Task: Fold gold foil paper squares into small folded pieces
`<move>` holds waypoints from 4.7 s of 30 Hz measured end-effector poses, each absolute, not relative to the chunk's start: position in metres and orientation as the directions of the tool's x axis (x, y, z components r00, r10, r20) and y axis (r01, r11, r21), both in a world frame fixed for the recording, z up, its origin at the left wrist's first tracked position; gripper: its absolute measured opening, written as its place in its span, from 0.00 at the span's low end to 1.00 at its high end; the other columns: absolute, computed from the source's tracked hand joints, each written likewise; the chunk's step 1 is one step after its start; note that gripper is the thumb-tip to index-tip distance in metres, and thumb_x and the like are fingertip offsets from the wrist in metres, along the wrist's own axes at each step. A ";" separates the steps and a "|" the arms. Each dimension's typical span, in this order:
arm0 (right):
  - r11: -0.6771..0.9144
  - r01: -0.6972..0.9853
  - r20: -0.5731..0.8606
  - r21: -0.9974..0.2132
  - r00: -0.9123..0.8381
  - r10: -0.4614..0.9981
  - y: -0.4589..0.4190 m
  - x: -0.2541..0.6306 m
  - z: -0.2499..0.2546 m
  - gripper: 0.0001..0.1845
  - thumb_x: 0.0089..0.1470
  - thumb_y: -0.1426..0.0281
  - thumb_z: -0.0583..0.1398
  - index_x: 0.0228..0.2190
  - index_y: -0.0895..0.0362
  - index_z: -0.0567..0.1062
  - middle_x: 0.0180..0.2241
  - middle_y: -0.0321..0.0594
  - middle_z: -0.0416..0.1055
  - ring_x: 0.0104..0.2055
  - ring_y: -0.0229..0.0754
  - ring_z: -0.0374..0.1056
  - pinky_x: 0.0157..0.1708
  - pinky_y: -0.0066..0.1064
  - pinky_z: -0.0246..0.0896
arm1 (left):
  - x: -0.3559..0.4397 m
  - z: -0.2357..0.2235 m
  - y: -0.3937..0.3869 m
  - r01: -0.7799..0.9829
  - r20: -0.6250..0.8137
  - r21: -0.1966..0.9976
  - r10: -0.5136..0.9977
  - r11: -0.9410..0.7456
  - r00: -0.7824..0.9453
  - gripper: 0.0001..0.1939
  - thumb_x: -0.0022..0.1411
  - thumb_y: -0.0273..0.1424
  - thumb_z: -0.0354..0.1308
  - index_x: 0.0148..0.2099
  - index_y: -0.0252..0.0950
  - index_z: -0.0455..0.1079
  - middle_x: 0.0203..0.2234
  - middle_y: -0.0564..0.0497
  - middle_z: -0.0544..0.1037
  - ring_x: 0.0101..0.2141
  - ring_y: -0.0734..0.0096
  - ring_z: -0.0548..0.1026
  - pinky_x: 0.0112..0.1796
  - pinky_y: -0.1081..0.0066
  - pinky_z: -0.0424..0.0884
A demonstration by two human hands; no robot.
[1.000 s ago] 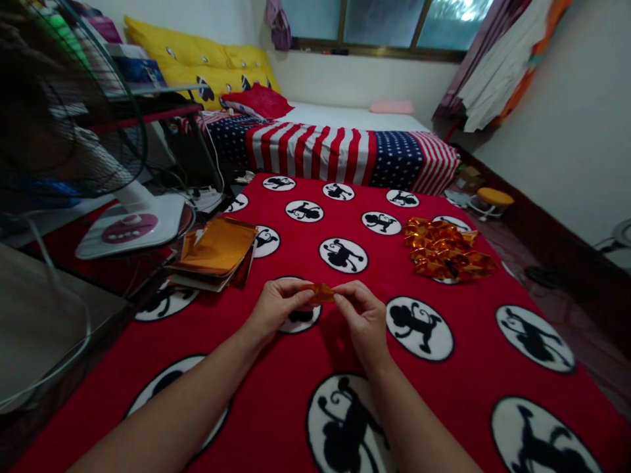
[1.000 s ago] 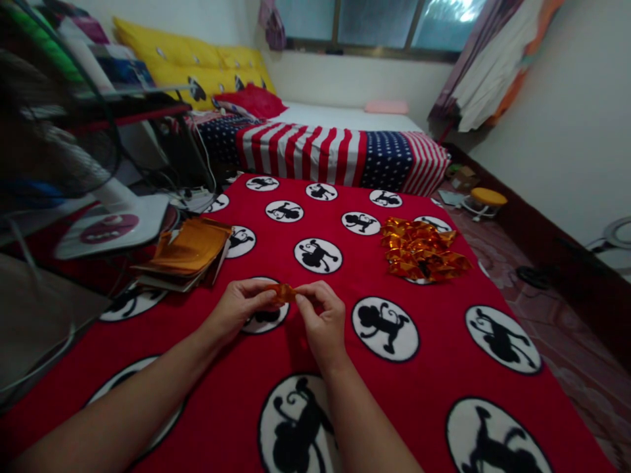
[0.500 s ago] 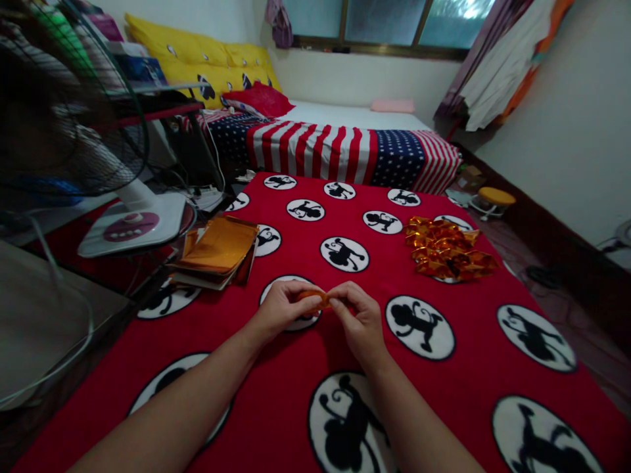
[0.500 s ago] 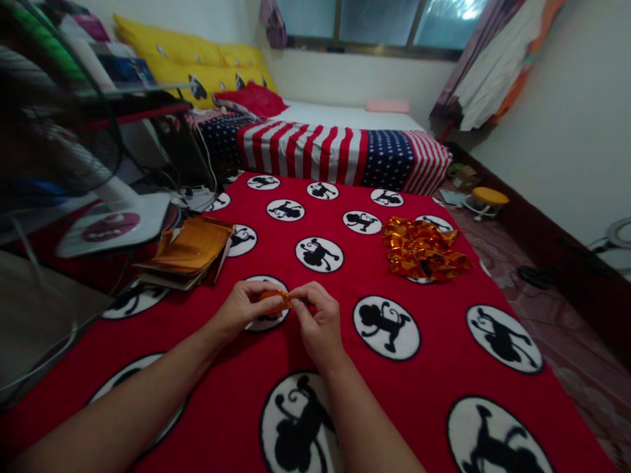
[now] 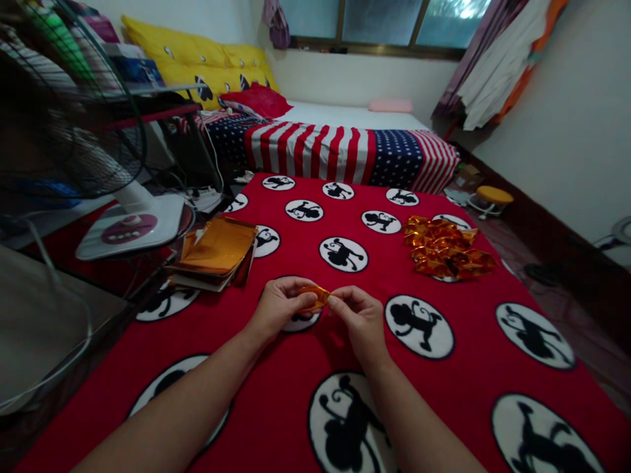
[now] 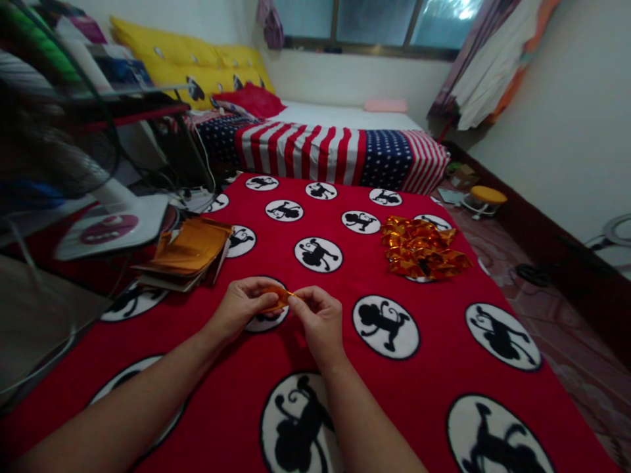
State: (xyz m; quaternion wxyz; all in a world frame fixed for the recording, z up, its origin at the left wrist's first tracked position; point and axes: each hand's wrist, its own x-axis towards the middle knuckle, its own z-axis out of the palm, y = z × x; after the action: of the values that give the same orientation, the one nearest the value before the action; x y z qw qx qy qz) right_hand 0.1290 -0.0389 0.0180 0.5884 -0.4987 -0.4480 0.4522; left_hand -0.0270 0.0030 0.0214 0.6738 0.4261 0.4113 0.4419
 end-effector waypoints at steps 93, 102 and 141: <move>0.180 0.018 0.169 -0.983 0.452 0.876 -0.041 0.126 0.014 0.15 0.54 0.62 0.61 0.22 0.58 0.72 0.17 0.32 0.67 0.18 0.33 0.61 0.18 0.25 0.55 | -0.025 0.021 0.010 -0.387 -0.110 0.915 0.993 0.117 0.040 0.17 0.54 0.42 0.61 0.38 0.33 0.67 0.24 0.53 0.74 0.21 0.77 0.72 0.19 0.81 0.65; 0.193 0.073 0.203 -0.979 0.187 0.961 -0.048 0.116 0.014 0.14 0.56 0.60 0.59 0.30 0.57 0.76 0.22 0.36 0.71 0.21 0.34 0.64 0.22 0.25 0.59 | -0.014 0.018 0.005 -0.417 -0.133 0.881 0.962 0.225 0.237 0.19 0.55 0.38 0.63 0.45 0.33 0.67 0.33 0.49 0.77 0.26 0.76 0.74 0.22 0.80 0.69; 0.520 0.319 0.514 -0.792 -0.109 0.851 -0.043 0.123 0.022 0.13 0.49 0.78 0.57 0.33 0.52 0.77 0.47 0.42 0.70 0.51 0.47 0.66 0.52 0.44 0.59 | -0.022 0.018 0.005 -0.296 -0.299 0.759 0.714 0.581 0.633 0.19 0.53 0.42 0.64 0.42 0.34 0.72 0.27 0.51 0.75 0.24 0.76 0.73 0.24 0.79 0.66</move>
State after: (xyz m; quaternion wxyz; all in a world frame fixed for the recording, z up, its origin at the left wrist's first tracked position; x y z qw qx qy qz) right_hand 0.1235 -0.0430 0.0216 0.5204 -0.4181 -0.6994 0.2554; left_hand -0.0222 0.0053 0.0177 0.8355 0.3444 0.3035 0.3019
